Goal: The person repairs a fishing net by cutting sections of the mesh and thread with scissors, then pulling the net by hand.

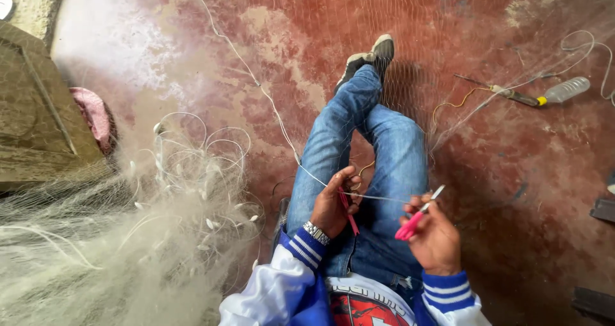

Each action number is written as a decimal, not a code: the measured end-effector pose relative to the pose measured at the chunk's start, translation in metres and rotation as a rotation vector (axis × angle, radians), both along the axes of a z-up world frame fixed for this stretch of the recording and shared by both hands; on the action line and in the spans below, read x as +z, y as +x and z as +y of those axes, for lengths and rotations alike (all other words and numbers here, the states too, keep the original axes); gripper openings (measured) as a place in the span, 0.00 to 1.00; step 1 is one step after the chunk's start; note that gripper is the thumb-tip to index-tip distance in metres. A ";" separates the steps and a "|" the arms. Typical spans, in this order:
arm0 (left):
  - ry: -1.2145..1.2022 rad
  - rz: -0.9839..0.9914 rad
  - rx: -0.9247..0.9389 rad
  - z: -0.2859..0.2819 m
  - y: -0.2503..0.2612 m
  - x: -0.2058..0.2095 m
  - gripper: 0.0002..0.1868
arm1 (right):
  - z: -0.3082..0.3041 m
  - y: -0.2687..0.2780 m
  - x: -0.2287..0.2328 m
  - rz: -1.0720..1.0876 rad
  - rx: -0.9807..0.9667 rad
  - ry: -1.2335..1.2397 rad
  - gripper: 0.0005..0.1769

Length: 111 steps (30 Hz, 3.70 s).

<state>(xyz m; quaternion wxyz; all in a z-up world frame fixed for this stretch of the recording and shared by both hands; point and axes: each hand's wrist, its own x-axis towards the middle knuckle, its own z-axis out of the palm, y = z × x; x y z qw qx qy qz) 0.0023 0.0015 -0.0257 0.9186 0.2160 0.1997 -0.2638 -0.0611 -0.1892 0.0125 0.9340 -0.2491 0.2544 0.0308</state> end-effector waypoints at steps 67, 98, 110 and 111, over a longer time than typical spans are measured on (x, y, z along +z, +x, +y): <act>0.419 0.005 0.132 0.015 0.003 -0.010 0.14 | 0.052 0.025 0.024 -0.275 0.533 -1.184 0.08; 0.181 -0.024 0.161 0.006 0.005 -0.007 0.13 | 0.065 0.049 0.045 -0.108 0.516 -1.347 0.10; 0.220 -0.041 0.127 0.007 0.005 -0.010 0.12 | 0.079 0.061 0.035 -0.139 0.568 -1.420 0.12; 0.232 -0.048 0.122 0.007 0.005 -0.010 0.12 | 0.080 0.064 0.035 -0.097 0.596 -1.425 0.13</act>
